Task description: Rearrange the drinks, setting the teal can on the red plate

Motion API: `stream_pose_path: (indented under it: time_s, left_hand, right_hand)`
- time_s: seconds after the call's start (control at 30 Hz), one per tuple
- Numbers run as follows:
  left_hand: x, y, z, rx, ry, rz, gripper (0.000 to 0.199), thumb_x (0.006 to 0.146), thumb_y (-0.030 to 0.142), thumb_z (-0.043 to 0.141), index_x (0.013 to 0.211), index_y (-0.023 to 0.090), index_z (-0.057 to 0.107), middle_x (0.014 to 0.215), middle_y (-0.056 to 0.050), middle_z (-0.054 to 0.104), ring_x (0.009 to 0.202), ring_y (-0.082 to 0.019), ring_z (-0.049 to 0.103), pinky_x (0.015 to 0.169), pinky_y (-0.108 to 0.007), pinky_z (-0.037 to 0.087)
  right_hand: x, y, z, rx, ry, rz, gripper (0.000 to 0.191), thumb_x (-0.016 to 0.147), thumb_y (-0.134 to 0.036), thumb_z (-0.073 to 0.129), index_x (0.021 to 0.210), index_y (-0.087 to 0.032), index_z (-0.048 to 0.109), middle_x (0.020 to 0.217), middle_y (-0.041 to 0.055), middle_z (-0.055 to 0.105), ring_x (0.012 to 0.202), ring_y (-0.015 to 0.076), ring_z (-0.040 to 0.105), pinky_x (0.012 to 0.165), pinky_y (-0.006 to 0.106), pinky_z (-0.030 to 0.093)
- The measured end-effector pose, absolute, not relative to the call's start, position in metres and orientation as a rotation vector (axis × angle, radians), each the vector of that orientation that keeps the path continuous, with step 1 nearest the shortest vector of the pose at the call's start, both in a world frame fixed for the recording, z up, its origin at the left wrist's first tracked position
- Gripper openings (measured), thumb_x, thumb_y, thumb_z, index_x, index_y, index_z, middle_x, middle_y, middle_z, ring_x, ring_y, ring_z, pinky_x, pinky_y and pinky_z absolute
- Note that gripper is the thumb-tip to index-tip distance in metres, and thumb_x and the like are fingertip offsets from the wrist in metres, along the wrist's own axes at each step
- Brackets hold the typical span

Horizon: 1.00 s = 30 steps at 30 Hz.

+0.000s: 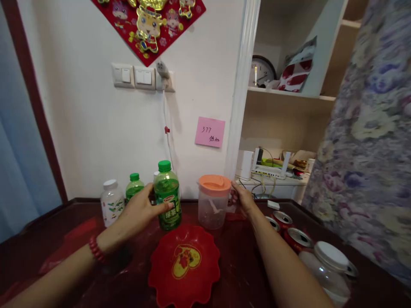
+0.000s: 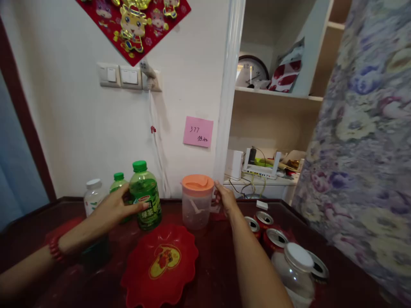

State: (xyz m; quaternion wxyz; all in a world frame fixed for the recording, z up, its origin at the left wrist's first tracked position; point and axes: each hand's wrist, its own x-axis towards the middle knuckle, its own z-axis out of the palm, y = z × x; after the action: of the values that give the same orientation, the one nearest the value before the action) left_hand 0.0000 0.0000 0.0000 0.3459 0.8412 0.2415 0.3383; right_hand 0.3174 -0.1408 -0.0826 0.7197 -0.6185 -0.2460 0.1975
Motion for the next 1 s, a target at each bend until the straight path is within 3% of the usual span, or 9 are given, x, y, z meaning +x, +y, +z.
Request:
stream_pose_path:
  time_s: [0.17, 0.3, 0.4, 0.5, 0.6, 0.83, 1.0]
  left_hand:
    - [-0.003, 0.002, -0.002, 2.233, 0.659, 0.915, 0.052, 0.072, 0.051, 0.075, 0.112, 0.019, 0.061, 0.105, -0.008, 0.074, 0.097, -0.032, 0.070, 0.085, -0.045, 0.055]
    - [-0.005, 0.005, -0.006, 2.248, 0.650, 0.897, 0.055, 0.074, 0.052, 0.074, 0.115, 0.018, 0.058, 0.108, -0.009, 0.072, 0.101, -0.032, 0.068, 0.088, -0.045, 0.053]
    - [-0.005, 0.008, -0.008, 2.237, 0.639, 0.890, 0.055, 0.073, 0.052, 0.075, 0.114, 0.018, 0.057, 0.107, -0.009, 0.072, 0.101, -0.031, 0.067, 0.087, -0.044, 0.052]
    - [-0.004, 0.010, -0.008, 2.242, 0.629, 0.894, 0.054, 0.072, 0.052, 0.076, 0.111, 0.018, 0.058, 0.104, -0.008, 0.071, 0.098, -0.031, 0.067, 0.084, -0.042, 0.053]
    - [-0.001, 0.008, -0.008, 2.254, 0.653, 0.892, 0.052, 0.072, 0.052, 0.075, 0.108, 0.018, 0.058, 0.100, -0.007, 0.071, 0.096, -0.031, 0.067, 0.082, -0.041, 0.052]
    - [0.006, 0.003, -0.006, 2.247, 0.638, 0.869, 0.056, 0.070, 0.049, 0.075, 0.113, 0.016, 0.058, 0.106, -0.010, 0.072, 0.103, -0.032, 0.066, 0.087, -0.043, 0.051]
    - [0.010, -0.001, -0.003, 2.229, 0.623, 0.877, 0.056, 0.068, 0.048, 0.075, 0.110, 0.015, 0.059, 0.105, -0.012, 0.073, 0.102, -0.033, 0.067, 0.087, -0.044, 0.051]
  right_hand:
    - [0.298, -0.137, -0.075, -1.356, -0.520, 0.279, 0.033, 0.100, -0.043, 0.063, 0.118, -0.015, 0.062, 0.110, 0.0063, 0.062, 0.090, 0.0205, 0.064, 0.077, 0.036, 0.058]
    - [0.276, -0.148, -0.057, -1.337, -0.518, 0.086, 0.032, 0.100, -0.045, 0.064, 0.099, -0.013, 0.064, 0.089, 0.0006, 0.062, 0.072, 0.0151, 0.061, 0.065, 0.028, 0.054]
    - [0.259, -0.167, -0.037, -1.301, -0.522, -0.039, 0.048, 0.094, -0.060, 0.065, 0.078, -0.015, 0.058, 0.065, -0.0047, 0.050, 0.053, 0.0104, 0.047, 0.050, 0.022, 0.043]
    - [0.239, -0.193, -0.021, -1.289, -0.509, -0.154, 0.063, 0.077, -0.079, 0.068, 0.064, -0.020, 0.049, 0.054, -0.0065, 0.038, 0.049, 0.0104, 0.035, 0.045, 0.024, 0.034]
    - [0.220, -0.221, -0.017, -1.321, -0.498, -0.211, 0.067, 0.071, -0.083, 0.068, 0.062, -0.021, 0.047, 0.055, -0.0056, 0.038, 0.052, 0.0115, 0.035, 0.045, 0.024, 0.032]
    - [0.190, -0.277, -0.037, -1.424, -0.471, -0.256, 0.063, 0.076, -0.078, 0.069, 0.063, -0.019, 0.053, 0.060, -0.0031, 0.044, 0.058, 0.0127, 0.038, 0.050, 0.022, 0.030]
    - [0.177, -0.300, -0.053, -1.419, -0.433, -0.261, 0.058, 0.077, -0.076, 0.069, 0.068, -0.019, 0.061, 0.065, 0.0002, 0.053, 0.060, 0.0159, 0.046, 0.051, 0.024, 0.037]
